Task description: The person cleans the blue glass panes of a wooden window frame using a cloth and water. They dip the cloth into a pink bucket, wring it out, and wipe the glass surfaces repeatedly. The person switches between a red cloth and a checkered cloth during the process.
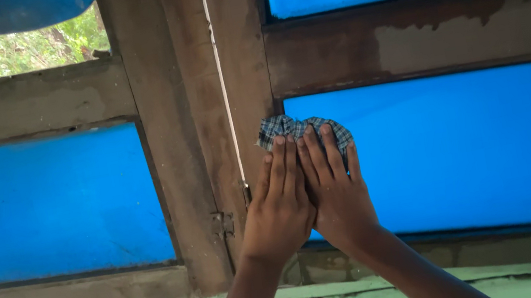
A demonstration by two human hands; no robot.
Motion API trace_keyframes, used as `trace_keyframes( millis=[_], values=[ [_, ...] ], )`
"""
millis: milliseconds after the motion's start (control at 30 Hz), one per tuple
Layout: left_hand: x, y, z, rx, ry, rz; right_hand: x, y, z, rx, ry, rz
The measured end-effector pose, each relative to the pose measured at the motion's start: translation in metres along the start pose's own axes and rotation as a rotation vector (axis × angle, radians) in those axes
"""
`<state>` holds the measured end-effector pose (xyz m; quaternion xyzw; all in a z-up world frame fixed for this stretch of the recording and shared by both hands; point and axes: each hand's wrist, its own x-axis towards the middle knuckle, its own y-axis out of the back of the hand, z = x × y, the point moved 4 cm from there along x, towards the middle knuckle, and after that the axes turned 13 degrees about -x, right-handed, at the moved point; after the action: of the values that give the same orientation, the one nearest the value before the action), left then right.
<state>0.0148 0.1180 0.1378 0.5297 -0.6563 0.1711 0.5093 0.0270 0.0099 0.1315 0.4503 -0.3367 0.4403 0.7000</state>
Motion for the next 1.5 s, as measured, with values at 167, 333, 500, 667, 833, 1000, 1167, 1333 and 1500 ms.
trace_keyframes(
  millis=[167, 333, 500, 667, 833, 1000, 1167, 1333, 1500],
  values=[
    [-0.026, -0.012, 0.018, 0.137, 0.0, -0.109, -0.032, -0.021, -0.013, -0.153, 0.025, -0.152],
    [-0.057, -0.014, 0.037, 0.151, 0.037, -0.144, -0.063, -0.03, -0.025, 0.014, 0.019, -0.023],
    [-0.063, -0.024, 0.042, 0.074, 0.084, -0.127, -0.075, -0.041, -0.027, -0.065, 0.012, -0.114],
    [-0.059, -0.024, 0.047, -0.044, 0.117, -0.106, -0.075, -0.033, -0.024, 0.061, 0.025, 0.012],
    [-0.053, -0.019, 0.054, -0.158, 0.128, -0.06, -0.076, -0.029, -0.011, -0.057, 0.018, -0.022],
    [-0.041, -0.026, 0.084, -0.263, 0.075, 0.048, -0.098, -0.035, 0.034, -0.094, 0.004, -0.025],
    [-0.014, -0.05, 0.143, -0.296, 0.047, 0.016, -0.131, -0.047, 0.105, -0.105, -0.011, -0.066],
    [0.011, -0.07, 0.197, -0.31, 0.07, 0.025, -0.163, -0.047, 0.161, -0.191, -0.034, -0.072],
    [0.038, -0.079, 0.241, -0.294, 0.012, 0.027, -0.184, -0.043, 0.211, -0.153, -0.082, 0.029]
  ],
)
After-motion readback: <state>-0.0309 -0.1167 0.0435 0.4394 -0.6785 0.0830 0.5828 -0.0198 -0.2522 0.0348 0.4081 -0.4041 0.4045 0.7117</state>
